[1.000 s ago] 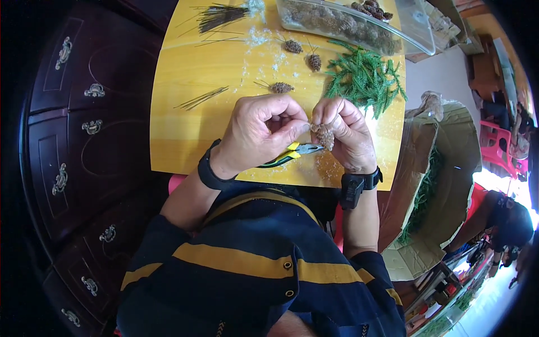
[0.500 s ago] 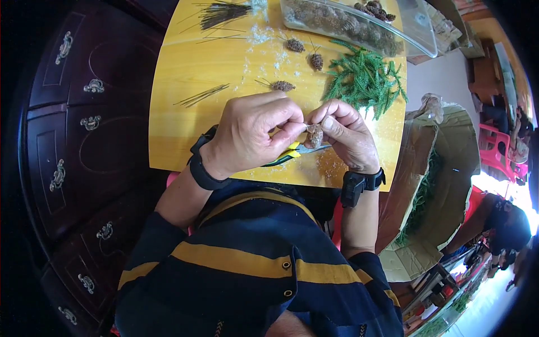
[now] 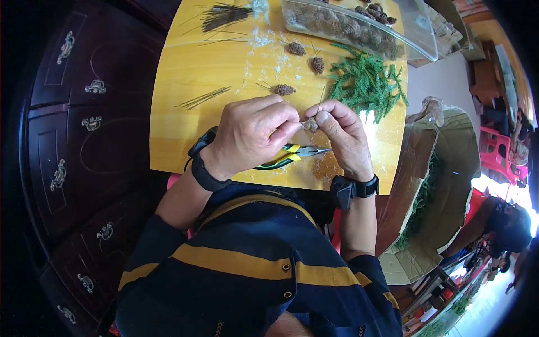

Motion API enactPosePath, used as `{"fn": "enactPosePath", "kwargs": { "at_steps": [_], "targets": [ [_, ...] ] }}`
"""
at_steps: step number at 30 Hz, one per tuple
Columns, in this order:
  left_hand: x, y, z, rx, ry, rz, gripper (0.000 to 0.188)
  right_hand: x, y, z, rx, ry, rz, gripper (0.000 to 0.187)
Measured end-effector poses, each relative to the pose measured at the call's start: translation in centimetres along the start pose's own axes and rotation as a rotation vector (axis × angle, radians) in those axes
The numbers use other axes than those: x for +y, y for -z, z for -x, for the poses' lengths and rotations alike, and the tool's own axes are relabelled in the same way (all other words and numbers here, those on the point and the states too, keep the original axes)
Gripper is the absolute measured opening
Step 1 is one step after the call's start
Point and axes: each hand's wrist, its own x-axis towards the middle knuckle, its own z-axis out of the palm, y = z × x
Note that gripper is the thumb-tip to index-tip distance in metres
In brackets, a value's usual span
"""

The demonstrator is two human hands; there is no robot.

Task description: The person trims a green branch with pliers, picks up a pinecone, and inserts a wire into it. They then use pliers to cut the wire and repeat the process of wiring another pinecone by hand.

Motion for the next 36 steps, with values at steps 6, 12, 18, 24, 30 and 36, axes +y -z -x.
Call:
{"fn": "enactPosePath", "kwargs": {
  "at_steps": [6, 12, 18, 24, 30, 36],
  "targets": [
    [0.0, 1.0, -0.7, -0.084, 0.014, 0.154, 0.018, -0.7, -0.1, 0.4, -0.084, -0.043, -0.075, 0.019],
    [0.2, 1.2, -1.2, -0.1, -0.074, 0.117, 0.018, -1.1, -0.2, 0.6, -0.097, -0.101, -0.091, 0.021],
    [0.2, 1.0, -1.1, -0.074, -0.035, 0.099, 0.017, -1.1, -0.8, 0.6, -0.022, -0.164, -0.175, 0.021],
    [0.0, 0.5, -0.4, -0.074, 0.044, 0.119, 0.016, -0.4, -0.9, 0.2, 0.023, -0.139, -0.239, 0.021],
    [0.0, -0.4, 0.2, -0.029, 0.19, 0.317, 0.013, 0.0, -1.3, 0.0, 0.067, -0.102, -0.443, 0.02],
    [-0.2, -0.6, 0.5, -0.029, 0.277, 0.456, 0.012, -0.1, -1.0, 0.0, 0.097, -0.054, -0.458, 0.019]
  ]
}}
